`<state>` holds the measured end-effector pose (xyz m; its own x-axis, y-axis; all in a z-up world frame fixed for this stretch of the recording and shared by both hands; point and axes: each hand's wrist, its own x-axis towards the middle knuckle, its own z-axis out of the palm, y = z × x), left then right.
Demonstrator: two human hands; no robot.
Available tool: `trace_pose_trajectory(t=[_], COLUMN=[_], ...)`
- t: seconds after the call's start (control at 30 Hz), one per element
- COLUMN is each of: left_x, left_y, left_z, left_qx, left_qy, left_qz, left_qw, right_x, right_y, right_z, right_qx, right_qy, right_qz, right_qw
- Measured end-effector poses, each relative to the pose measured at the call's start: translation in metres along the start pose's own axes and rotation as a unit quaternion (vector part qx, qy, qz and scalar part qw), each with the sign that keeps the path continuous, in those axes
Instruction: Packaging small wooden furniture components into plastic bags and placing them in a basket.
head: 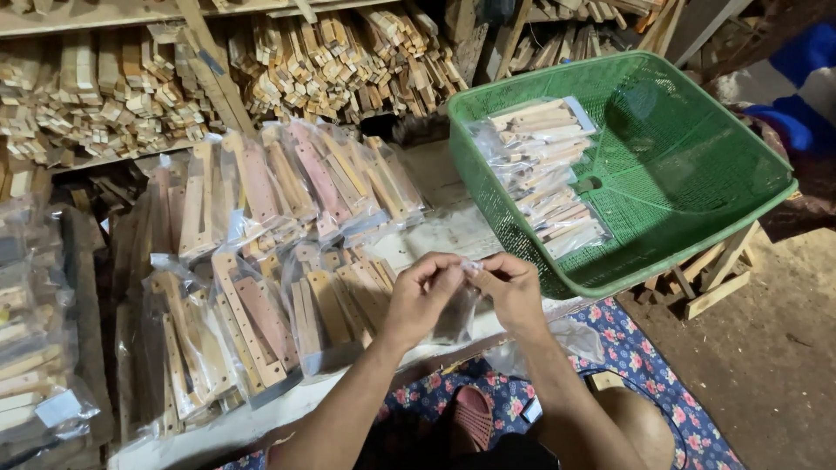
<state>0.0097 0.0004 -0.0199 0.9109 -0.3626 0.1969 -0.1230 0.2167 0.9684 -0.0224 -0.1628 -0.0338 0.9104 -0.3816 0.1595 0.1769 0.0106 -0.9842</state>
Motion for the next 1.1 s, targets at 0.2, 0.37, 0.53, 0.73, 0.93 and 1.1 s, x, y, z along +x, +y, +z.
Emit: trace_pose_trajectory(t=[0.2, 0.37, 0.53, 0.73, 0.93, 1.1], left_x=[0.009, 0.009, 0.009, 0.008, 0.006, 0.012], left_y=[0.000, 0.011, -0.001, 0.007, -0.006, -0.023], left_z=[-0.008, -0.008, -0.005, -0.004, 0.004, 0.003], left_qx=[0.074, 0.060, 0.079, 0.120, 0.178, 0.237], left_qy=[0.021, 0.030, 0.034, 0.038, 0.027, 0.004], left_qz=[-0.028, 0.024, 0.050, 0.084, 0.122, 0.231], left_qw=[0.997, 0.997, 0.995, 0.988, 0.976, 0.944], right_x=[0.006, -0.003, 0.004, -0.014, -0.015, -0.005], right_y=[0.013, 0.000, 0.136, 0.072, -0.030, -0.100], right_z=[-0.007, -0.011, -0.057, -0.050, -0.049, -0.029], right_qx=[0.083, -0.254, -0.613, -0.484, -0.382, -0.510], right_qy=[-0.037, -0.013, -0.094, 0.006, -0.036, -0.205], right_qz=[0.019, 0.101, 0.063, -0.132, -0.279, -0.378], right_qw=[0.996, 0.962, 0.782, 0.865, 0.880, 0.744])
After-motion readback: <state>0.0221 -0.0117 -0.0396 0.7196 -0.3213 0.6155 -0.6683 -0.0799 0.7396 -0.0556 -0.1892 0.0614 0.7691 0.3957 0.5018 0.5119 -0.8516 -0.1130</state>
